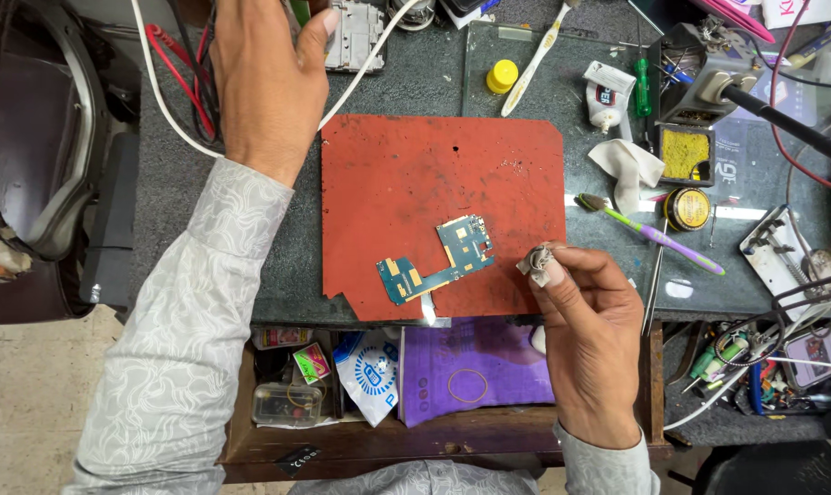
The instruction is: The person cleans a small blue circuit board with a white cloth, wiping both sides and the attached ribbon cable. The person then applies a liquid from a brown bottle and continues to wipe the board with the cloth.
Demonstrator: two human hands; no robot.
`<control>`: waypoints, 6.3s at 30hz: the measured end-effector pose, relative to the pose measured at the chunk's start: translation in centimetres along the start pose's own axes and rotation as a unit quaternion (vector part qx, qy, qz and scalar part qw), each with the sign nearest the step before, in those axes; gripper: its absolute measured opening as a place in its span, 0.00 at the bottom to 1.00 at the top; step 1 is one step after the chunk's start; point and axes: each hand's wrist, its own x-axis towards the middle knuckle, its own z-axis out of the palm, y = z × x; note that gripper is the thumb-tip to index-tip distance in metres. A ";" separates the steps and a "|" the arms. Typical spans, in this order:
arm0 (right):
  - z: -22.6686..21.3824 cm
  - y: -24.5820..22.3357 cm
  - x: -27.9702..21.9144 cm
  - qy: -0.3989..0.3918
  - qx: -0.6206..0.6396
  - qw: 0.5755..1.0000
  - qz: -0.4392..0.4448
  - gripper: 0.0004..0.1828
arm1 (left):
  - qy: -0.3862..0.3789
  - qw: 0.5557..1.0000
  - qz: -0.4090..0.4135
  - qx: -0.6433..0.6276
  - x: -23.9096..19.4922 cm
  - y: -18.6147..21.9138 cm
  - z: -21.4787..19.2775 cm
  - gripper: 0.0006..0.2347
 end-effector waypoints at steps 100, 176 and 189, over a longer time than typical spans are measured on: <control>4.7 -0.4 1.0 -0.157 -0.599 0.722 -0.309 0.06 | -0.255 0.933 -0.202 -0.155 -12.4 11.5 -10.4 0.20; 9.1 1.1 -1.7 -0.247 -0.561 0.732 -0.297 0.07 | -0.222 0.941 -0.175 -0.185 -13.4 10.7 -11.4 0.24; 8.9 1.2 -2.1 -0.227 -0.572 0.733 -0.292 0.07 | -0.229 0.937 -0.181 -0.191 -13.4 10.5 -11.2 0.23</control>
